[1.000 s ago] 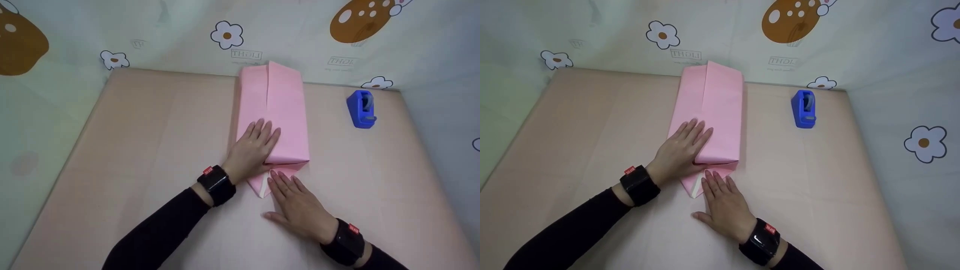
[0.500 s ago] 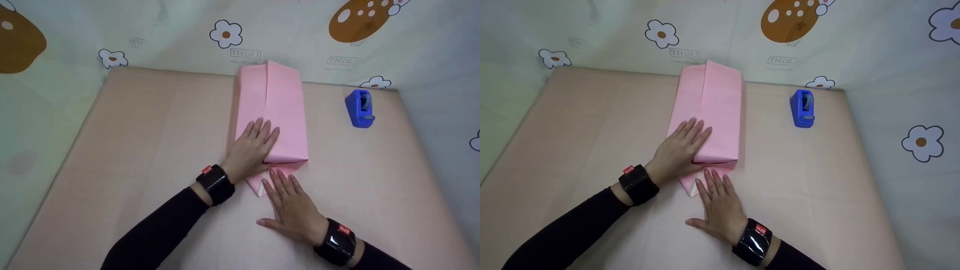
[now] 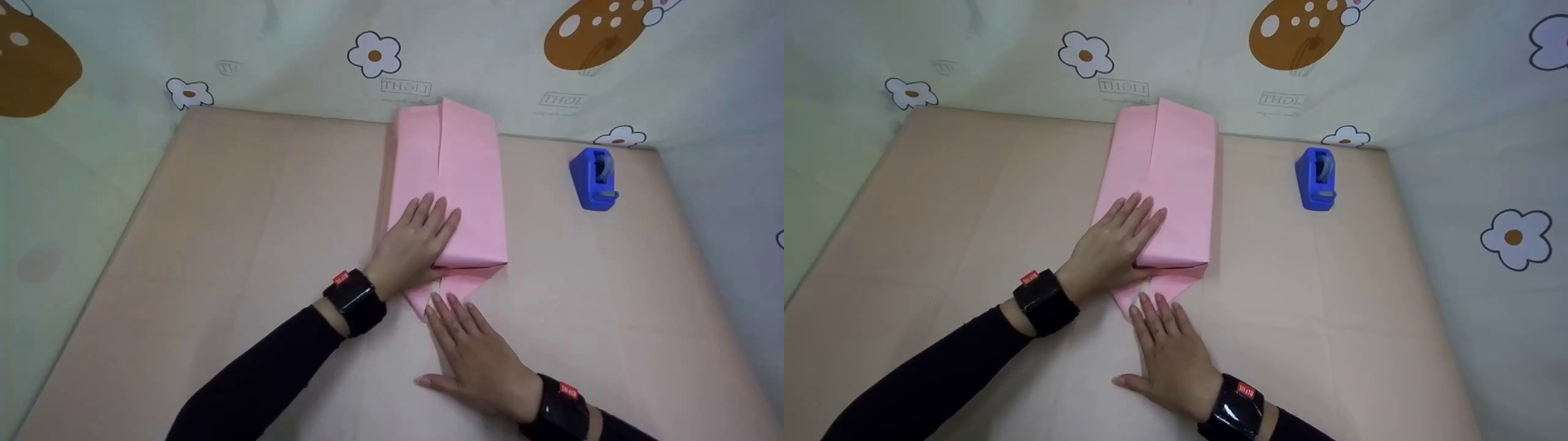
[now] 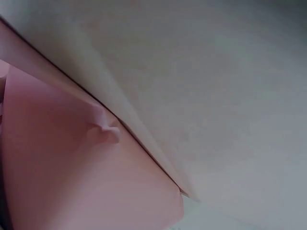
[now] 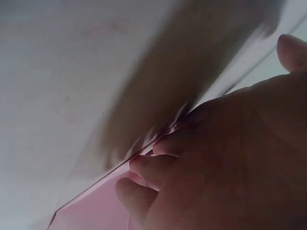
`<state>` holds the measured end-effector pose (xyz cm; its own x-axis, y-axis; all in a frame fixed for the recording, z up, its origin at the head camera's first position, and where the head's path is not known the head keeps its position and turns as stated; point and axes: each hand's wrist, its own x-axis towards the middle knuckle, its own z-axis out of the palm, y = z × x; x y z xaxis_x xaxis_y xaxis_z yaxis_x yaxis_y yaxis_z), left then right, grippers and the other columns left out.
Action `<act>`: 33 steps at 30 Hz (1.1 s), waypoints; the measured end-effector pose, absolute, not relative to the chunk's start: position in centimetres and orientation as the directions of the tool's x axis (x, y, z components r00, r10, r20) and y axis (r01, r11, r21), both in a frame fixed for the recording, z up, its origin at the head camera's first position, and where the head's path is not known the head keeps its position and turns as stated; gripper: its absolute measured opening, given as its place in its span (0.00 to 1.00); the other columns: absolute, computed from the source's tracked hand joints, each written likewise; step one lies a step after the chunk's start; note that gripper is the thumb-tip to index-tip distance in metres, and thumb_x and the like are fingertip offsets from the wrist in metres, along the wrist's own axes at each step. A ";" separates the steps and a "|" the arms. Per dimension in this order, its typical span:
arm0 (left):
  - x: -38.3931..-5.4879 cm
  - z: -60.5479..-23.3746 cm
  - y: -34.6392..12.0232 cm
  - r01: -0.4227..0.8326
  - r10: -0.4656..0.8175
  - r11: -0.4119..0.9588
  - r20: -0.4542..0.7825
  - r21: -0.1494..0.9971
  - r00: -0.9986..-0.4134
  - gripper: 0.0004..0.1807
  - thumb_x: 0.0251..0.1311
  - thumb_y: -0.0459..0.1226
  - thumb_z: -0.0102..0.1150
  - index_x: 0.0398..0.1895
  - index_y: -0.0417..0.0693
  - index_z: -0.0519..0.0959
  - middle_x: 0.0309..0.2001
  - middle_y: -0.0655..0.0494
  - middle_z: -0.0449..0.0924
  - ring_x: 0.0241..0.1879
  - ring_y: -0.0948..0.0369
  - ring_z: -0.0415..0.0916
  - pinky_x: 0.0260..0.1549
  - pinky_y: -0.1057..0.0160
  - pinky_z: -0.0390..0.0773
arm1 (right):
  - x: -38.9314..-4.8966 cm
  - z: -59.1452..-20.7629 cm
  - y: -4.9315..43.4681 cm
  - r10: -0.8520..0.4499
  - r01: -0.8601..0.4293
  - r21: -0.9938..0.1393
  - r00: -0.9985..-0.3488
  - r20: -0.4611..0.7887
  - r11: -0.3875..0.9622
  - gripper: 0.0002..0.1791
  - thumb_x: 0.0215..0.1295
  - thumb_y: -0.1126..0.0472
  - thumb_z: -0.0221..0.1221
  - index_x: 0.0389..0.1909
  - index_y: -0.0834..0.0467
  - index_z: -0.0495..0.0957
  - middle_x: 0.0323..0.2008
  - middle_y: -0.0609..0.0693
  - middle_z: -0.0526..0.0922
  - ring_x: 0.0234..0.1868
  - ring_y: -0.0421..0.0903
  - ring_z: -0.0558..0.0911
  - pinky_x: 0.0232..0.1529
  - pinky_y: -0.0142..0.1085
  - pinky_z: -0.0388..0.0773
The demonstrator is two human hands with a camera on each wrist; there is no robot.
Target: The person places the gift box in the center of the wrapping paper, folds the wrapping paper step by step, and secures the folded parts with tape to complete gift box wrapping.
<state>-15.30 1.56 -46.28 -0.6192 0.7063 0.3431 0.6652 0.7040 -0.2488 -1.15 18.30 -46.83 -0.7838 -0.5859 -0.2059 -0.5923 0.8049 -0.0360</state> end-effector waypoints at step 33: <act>-15.4 -46.0 1.6 0.678 0.699 0.710 0.312 -0.190 -0.644 0.56 0.50 0.69 0.65 0.75 0.43 0.63 0.72 0.41 0.68 0.74 0.43 0.65 0.74 0.50 0.66 | -5.4 -46.5 17.9 -0.595 -0.569 -0.202 -0.798 -0.100 0.797 0.50 0.67 0.25 0.47 0.77 0.57 0.61 0.76 0.54 0.66 0.77 0.56 0.64 0.75 0.56 0.61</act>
